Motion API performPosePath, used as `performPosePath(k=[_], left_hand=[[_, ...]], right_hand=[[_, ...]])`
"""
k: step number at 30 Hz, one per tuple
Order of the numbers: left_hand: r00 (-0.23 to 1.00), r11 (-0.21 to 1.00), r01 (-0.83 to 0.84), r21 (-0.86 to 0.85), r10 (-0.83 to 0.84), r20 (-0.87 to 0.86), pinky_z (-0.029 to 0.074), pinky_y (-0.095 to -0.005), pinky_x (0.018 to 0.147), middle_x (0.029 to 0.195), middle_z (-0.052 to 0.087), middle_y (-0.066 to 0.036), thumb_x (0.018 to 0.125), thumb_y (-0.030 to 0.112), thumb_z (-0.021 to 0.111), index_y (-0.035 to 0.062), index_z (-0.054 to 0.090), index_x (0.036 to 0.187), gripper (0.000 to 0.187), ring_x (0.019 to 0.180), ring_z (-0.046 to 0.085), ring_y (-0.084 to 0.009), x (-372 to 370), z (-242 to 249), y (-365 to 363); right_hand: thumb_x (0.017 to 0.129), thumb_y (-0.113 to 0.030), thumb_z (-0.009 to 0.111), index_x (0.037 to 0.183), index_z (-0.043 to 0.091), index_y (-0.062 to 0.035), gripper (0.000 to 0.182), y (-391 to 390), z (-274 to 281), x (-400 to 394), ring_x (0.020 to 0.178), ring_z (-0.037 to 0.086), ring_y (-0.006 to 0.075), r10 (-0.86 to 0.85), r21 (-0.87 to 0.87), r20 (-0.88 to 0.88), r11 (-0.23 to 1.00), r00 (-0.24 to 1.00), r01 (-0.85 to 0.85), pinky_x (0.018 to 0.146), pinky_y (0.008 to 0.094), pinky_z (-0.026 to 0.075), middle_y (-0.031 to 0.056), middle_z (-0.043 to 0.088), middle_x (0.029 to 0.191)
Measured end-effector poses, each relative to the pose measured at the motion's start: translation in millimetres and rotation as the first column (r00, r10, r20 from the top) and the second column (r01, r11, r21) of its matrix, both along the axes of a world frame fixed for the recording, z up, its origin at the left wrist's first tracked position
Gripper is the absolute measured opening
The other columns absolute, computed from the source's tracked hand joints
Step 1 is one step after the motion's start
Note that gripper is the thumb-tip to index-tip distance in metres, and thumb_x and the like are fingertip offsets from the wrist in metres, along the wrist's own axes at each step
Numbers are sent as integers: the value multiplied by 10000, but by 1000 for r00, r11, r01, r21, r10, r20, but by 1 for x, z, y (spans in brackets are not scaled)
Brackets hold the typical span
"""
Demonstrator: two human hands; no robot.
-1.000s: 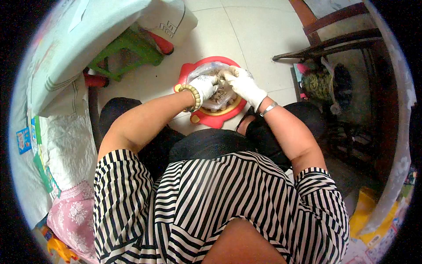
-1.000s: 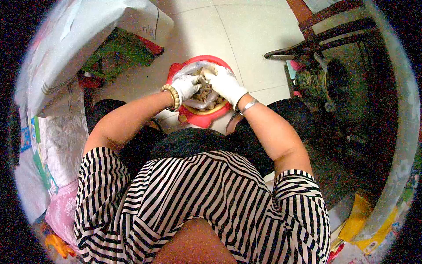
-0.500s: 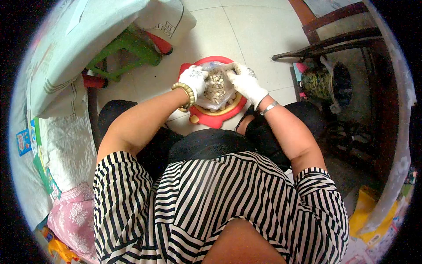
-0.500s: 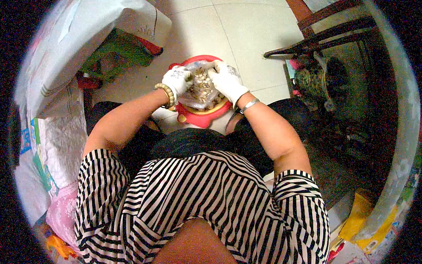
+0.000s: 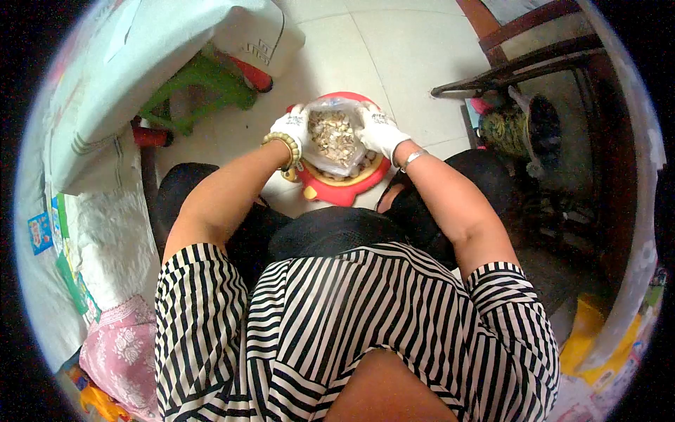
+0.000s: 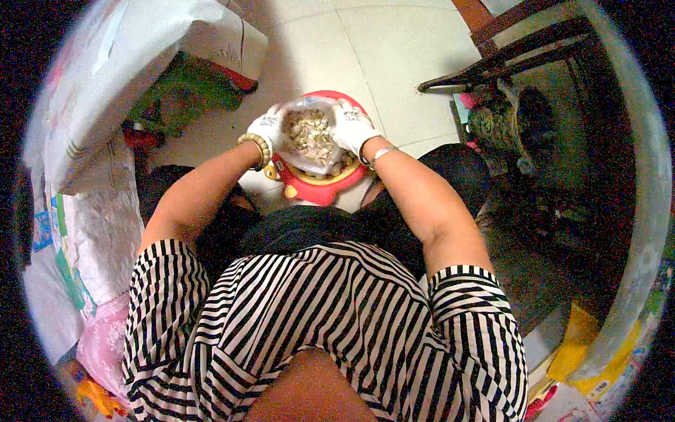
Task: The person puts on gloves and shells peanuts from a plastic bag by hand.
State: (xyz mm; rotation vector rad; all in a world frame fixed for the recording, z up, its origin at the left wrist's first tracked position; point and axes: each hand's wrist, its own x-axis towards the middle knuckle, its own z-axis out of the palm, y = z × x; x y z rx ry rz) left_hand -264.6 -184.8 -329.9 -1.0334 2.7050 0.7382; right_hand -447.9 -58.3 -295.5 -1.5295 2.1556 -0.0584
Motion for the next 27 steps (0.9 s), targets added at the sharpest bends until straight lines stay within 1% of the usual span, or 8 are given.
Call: performPosePath(k=[4,8,11,17,19,21,23,27], left_hand=[[988,992,-117,-53,110,-108,396,-391,989,1396,357,-149,809,72,510,93,455,1251,446,1180,470,-344,-4,11,-8],[986,995,-91,-45,84,-143,397,-392,987,1385,368,-158,814,62,498,104,463,1251,440,1184,468,-341,1,12,-9],[985,992,-109,-66,98,-144,397,-395,987,1377,380,-153,823,53,481,105,471,1243,423,1182,472,-335,4,15,-11],[996,997,-77,-22,78,45,403,-397,984,1367,383,-174,845,104,476,110,485,1228,383,1180,470,-343,3,31,-12],[997,991,-29,-129,37,64,406,-399,982,1361,385,-179,856,136,472,117,501,1216,361,1174,472,-346,4,40,-5],[998,988,3,-155,7,66,413,-404,974,1359,390,-171,868,155,456,124,512,1208,346,1168,477,-337,2,52,1],[996,979,88,-183,-83,31,423,-405,961,1354,396,-166,862,181,470,123,529,1188,336,1175,474,-327,2,52,5],[970,964,243,-107,-242,23,437,-406,937,1281,474,-137,770,189,589,145,548,1155,389,1141,482,-345,4,75,17]], right_hand=[[809,-132,547,1293,412,-45,510,-5,4,0,1167,448,365,-5,-240,61,970,998,20,992,390,373,209,433,1267],[809,-127,543,1299,407,-46,515,-8,15,0,1169,451,359,-32,-151,101,987,994,47,987,390,379,206,433,1274],[807,-165,542,1206,516,-68,412,-7,4,-3,1165,460,343,-29,-273,75,961,997,48,988,391,374,197,465,1257],[778,-132,535,1067,611,-120,298,-9,12,-9,1079,522,340,-234,-288,182,916,955,279,931,390,423,170,517,1182],[776,-143,543,1064,608,-114,297,-8,38,-8,1070,527,337,-263,-134,94,953,960,274,931,395,421,164,532,1162],[788,-106,497,931,636,-83,201,-6,38,-6,980,570,342,-184,-217,-31,961,982,174,863,408,448,168,583,1049],[769,-123,523,927,643,-103,199,-3,44,-3,964,588,338,-81,8,-180,996,980,84,849,403,460,173,610,1010],[790,-186,519,975,644,-58,257,-2,47,-14,903,629,358,-226,-20,-119,974,967,226,800,426,496,207,631,994]])
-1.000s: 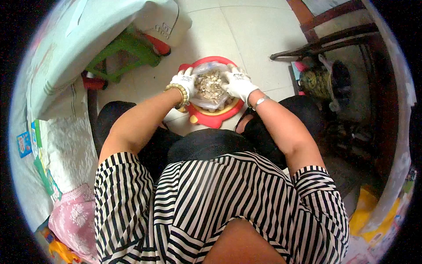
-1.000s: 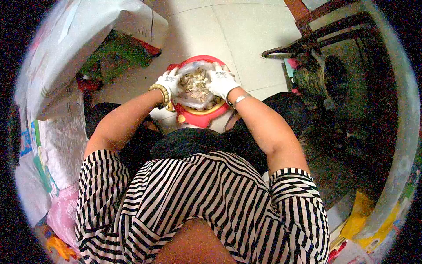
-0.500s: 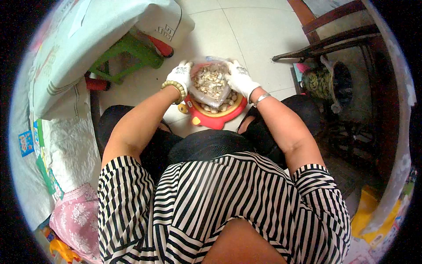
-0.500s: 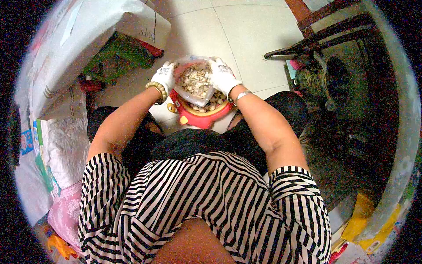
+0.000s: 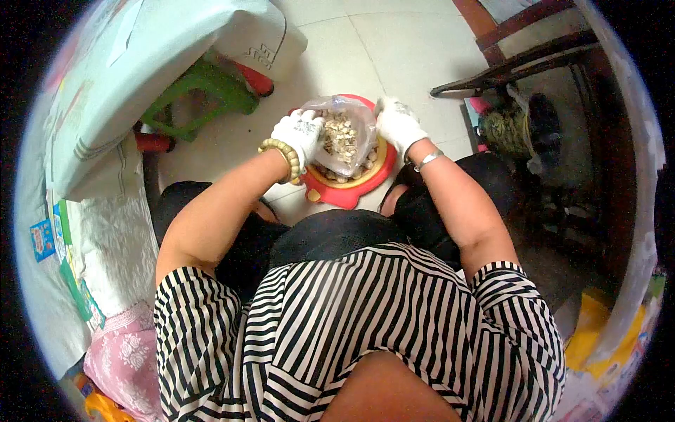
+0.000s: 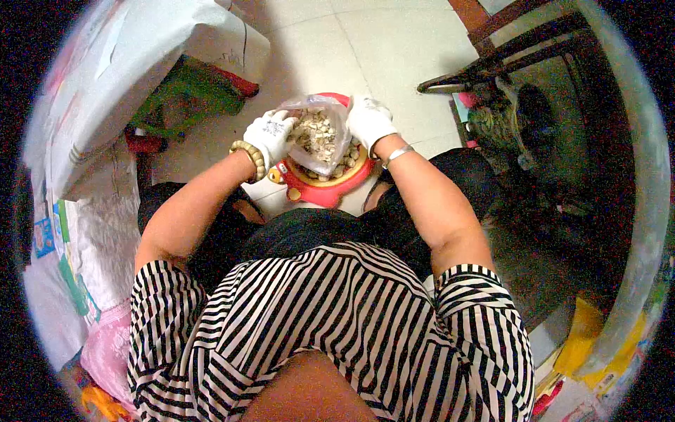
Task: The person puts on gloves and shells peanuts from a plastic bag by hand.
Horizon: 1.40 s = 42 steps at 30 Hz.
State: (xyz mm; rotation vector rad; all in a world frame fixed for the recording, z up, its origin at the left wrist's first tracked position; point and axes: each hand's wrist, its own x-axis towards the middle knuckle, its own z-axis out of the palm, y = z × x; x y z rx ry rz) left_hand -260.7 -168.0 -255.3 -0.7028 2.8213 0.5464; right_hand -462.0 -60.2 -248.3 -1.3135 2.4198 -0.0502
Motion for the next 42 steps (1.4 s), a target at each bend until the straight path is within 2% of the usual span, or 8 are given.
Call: performPosePath(k=[6,8,13,17,22,32,38,42], left_hand=[[997,994,77,-78,-76,15,440,-413,927,1250,494,-121,784,262,612,124,540,1154,401,1152,474,-315,2,13,7],[997,997,82,-8,-82,16,442,-414,920,1252,492,-124,809,300,579,125,539,1154,389,1148,476,-318,0,14,10],[981,983,182,-4,-182,-68,454,-419,880,1122,538,-127,823,310,552,111,562,1070,317,1085,504,-322,4,5,13],[981,982,187,33,-184,-68,458,-420,865,1063,560,-126,817,304,548,97,578,1013,286,1046,522,-321,4,8,12],[983,985,165,41,-161,-85,460,-422,857,1062,559,-126,819,299,540,93,577,1009,283,1048,520,-320,8,-3,12],[982,978,188,92,-187,-21,455,-424,866,1056,564,-132,820,305,530,84,575,1010,295,1036,524,-331,4,1,11],[979,973,204,108,-204,-7,444,-420,885,1116,545,-139,820,296,537,89,575,1061,320,1032,527,-330,-1,-12,14],[973,963,210,171,-223,63,438,-420,895,1153,527,-134,817,294,546,91,571,1081,334,1038,522,-330,-1,-12,14]], right_hand=[[781,-168,527,990,645,-54,265,18,-88,-64,936,621,366,-395,-333,463,752,793,569,797,404,499,216,633,1015],[792,-167,517,1017,644,-45,286,31,-119,-68,950,623,351,40,296,32,954,999,-48,805,405,504,226,623,1046],[828,-167,469,1049,628,-23,308,52,-68,2,944,618,324,577,495,29,701,817,-513,846,410,486,172,632,1047],[860,-216,418,1103,608,-79,337,50,-129,-6,1008,570,360,347,201,-37,921,937,-333,877,407,452,195,603,1082],[864,-290,406,1084,627,-95,366,35,-137,-13,965,599,339,555,210,73,803,829,-557,887,407,451,193,620,1043],[833,-309,487,956,662,-83,311,41,-151,-13,906,611,375,235,132,193,956,953,-262,821,429,481,209,636,964],[808,-304,530,933,651,-54,305,55,-201,-14,893,612,376,81,-79,-34,993,996,-84,801,438,486,223,633,935],[794,-283,532,900,661,-77,265,53,-168,-10,838,639,321,48,20,177,998,983,-52,750,422,497,186,659,863]])
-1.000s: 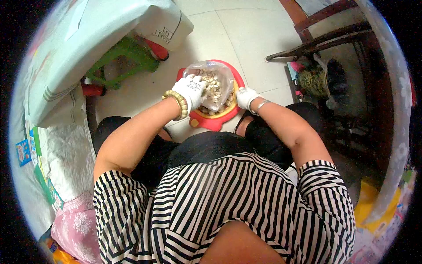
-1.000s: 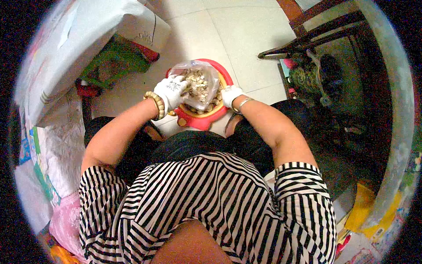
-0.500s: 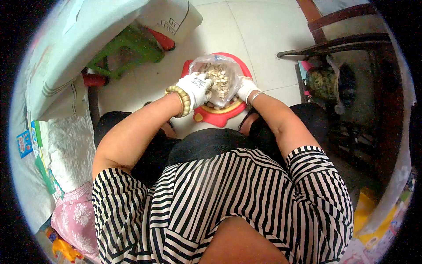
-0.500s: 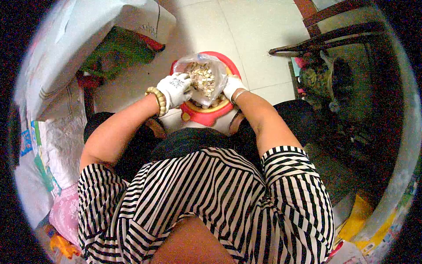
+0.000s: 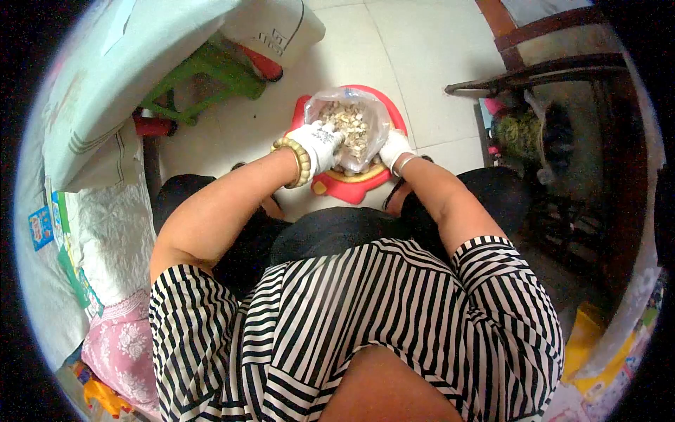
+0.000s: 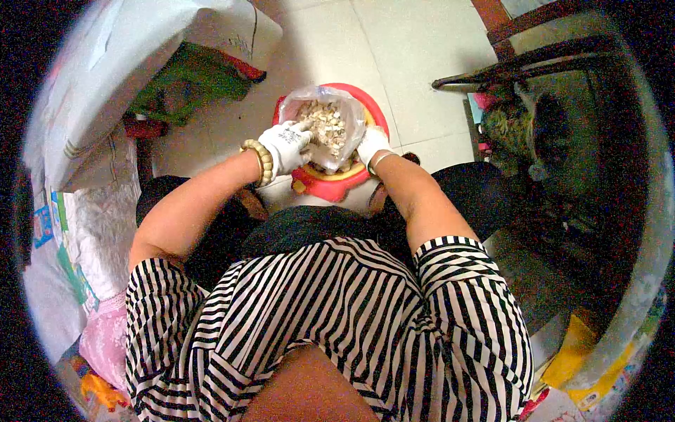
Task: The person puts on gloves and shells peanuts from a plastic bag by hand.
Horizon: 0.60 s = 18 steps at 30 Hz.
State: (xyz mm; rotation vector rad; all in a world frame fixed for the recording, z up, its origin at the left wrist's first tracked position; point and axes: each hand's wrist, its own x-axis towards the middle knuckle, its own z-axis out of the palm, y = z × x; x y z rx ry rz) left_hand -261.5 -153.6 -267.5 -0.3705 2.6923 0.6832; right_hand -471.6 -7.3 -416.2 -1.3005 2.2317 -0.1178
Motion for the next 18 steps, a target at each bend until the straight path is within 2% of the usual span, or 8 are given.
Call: performPosePath(k=[6,8,12,14,15,16,17,18], left_hand=[[997,997,70,-31,-69,31,434,-405,900,1153,539,-128,804,325,563,102,574,1101,372,1092,499,-300,1,-8,1],[982,992,95,-83,-80,168,420,-396,927,1170,540,-122,790,342,577,112,566,1127,408,1112,489,-291,2,-12,2],[930,988,126,-91,-86,357,490,-389,847,1082,628,-129,790,331,574,101,623,1080,374,1009,600,-285,3,-7,-2],[939,988,123,-96,-85,333,495,-387,838,1062,635,-135,795,322,566,99,624,1081,367,980,613,-291,4,-16,-2],[943,988,121,-100,-83,322,499,-386,828,1042,642,-142,801,313,559,97,625,1082,361,952,625,-297,5,-21,-2],[946,988,117,-103,-79,314,504,-384,818,1022,649,-148,807,304,551,94,625,1083,355,923,638,-302,5,-26,-2],[947,989,110,-103,-73,311,504,-384,818,1022,649,-148,807,304,551,94,625,1083,355,923,638,-302,4,-17,-1],[968,998,22,-56,-7,250,494,-377,836,1035,643,-159,814,303,546,89,613,1101,364,947,628,-303,2,0,1]], right_hand=[[828,-234,493,952,671,-66,275,-16,65,7,897,639,315,94,102,-30,991,995,-91,798,405,505,142,671,918],[819,-211,506,955,675,-66,260,-25,76,1,928,637,297,341,373,-202,894,918,-250,806,397,503,150,668,949],[784,-156,521,975,677,-62,263,-40,135,-13,909,645,302,535,577,-1,690,845,-436,783,400,510,162,641,1054],[788,-148,524,1006,666,-49,278,-41,167,-13,846,662,281,568,572,61,654,821,-495,729,389,525,145,672,971],[822,-183,530,1095,602,-46,314,-34,176,-12,855,657,254,107,436,413,849,904,-300,718,366,526,123,656,1008],[856,-217,536,1185,539,-43,372,-29,183,-9,864,652,226,-310,400,717,917,625,-5,706,343,527,100,640,1046],[856,-217,536,1185,539,-43,372,-26,189,0,864,652,226,-305,399,715,917,629,-9,706,343,527,100,640,1046],[875,-181,527,1147,552,-39,309,-23,193,14,845,651,225,-386,356,840,923,383,149,698,333,535,97,632,1016]])
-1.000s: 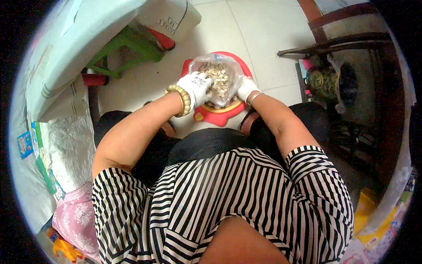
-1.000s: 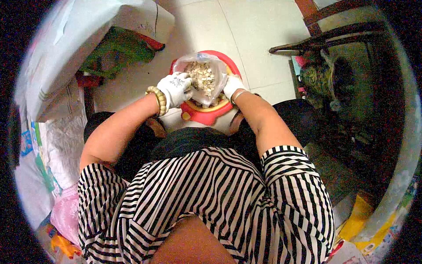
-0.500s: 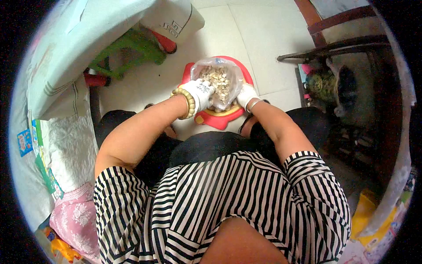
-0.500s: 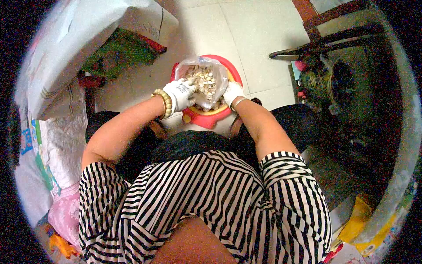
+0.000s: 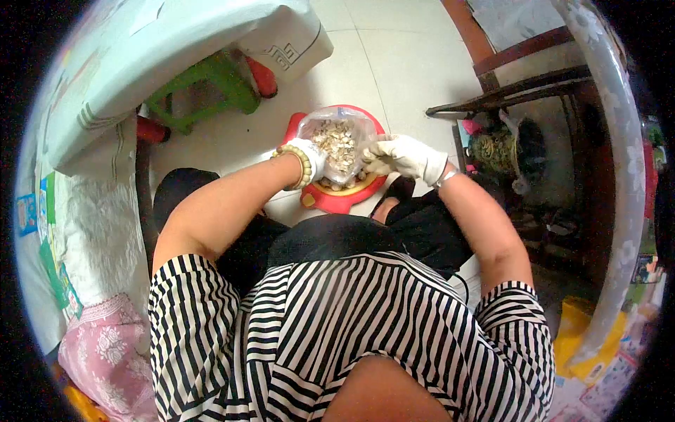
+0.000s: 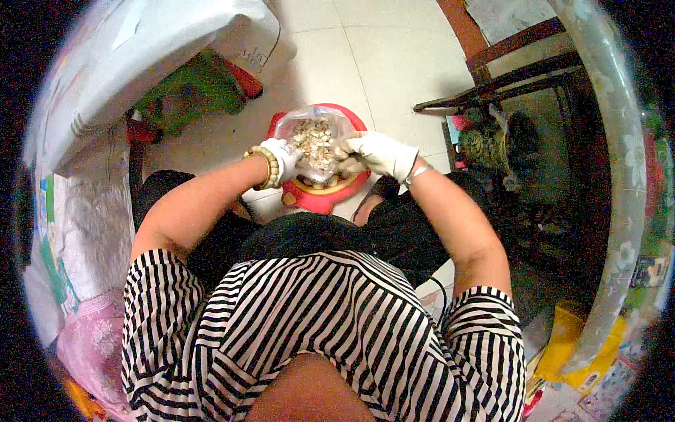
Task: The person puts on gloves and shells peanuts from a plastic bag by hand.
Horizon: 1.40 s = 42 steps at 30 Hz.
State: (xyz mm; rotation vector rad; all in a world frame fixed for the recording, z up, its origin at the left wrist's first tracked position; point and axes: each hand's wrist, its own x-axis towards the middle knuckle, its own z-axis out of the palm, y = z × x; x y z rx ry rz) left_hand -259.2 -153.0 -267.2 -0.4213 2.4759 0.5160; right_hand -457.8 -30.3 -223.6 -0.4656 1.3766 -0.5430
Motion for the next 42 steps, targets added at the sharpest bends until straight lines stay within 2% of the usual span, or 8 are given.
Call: performPosePath(k=[1,2,4,8,20,28,30,42], left_hand=[[995,995,-83,61,87,-55,483,-370,855,1047,636,-170,821,302,540,83,601,1118,374,971,618,-303,-1,10,0],[995,995,-88,51,91,-51,483,-370,855,1047,636,-170,821,302,540,83,601,1118,374,971,618,-303,-1,5,-1],[806,858,-326,398,472,-358,451,-346,900,1074,624,-177,851,305,522,69,561,1172,400,1022,599,-271,-3,-15,-3],[640,564,-210,798,697,-324,420,-315,944,1165,580,-143,814,109,612,14,503,1232,442,1079,552,-200,-1,3,7],[625,780,-201,593,568,-535,466,-324,864,1035,633,-148,753,93,667,9,592,1112,377,961,608,-227,-6,22,3],[703,806,-162,569,499,-506,450,-366,865,1050,631,-132,725,106,681,86,600,1123,406,987,591,-283,-5,38,7],[693,900,-124,417,379,-613,439,-385,876,1071,619,-146,773,209,638,100,587,1147,392,1007,573,-323,-4,35,6],[788,640,-44,767,494,-367,416,-312,939,1159,615,-71,802,192,655,116,523,1253,476,1058,563,-176,1,29,3]], right_hand=[[894,-145,517,1110,565,-34,248,1,2,10,827,650,225,-240,-28,211,968,948,251,689,322,544,94,624,986],[894,-145,517,1110,565,-34,248,1,2,16,827,650,225,-234,-36,217,968,948,247,689,322,544,94,624,986],[928,-149,484,1163,516,-19,270,3,-3,24,868,640,235,-307,-87,326,932,894,352,725,329,547,108,592,1082],[926,-146,483,1211,467,-9,316,-2,-24,21,918,625,241,-320,-119,354,917,879,382,750,339,548,114,589,1092],[911,-145,525,1177,494,-9,300,-12,-8,30,894,614,202,-344,-51,524,900,779,432,762,301,533,97,600,1032],[880,-61,532,1100,543,-5,227,-16,-3,32,890,623,179,-253,-94,490,936,834,339,742,294,544,90,623,999],[877,-58,535,1116,538,-4,245,-18,-4,30,895,624,177,-229,-78,458,952,859,295,759,294,537,93,627,995],[860,-41,534,1118,526,29,268,-14,3,30,899,627,211,-134,-41,483,984,865,175,774,311,534,126,623,1001]])
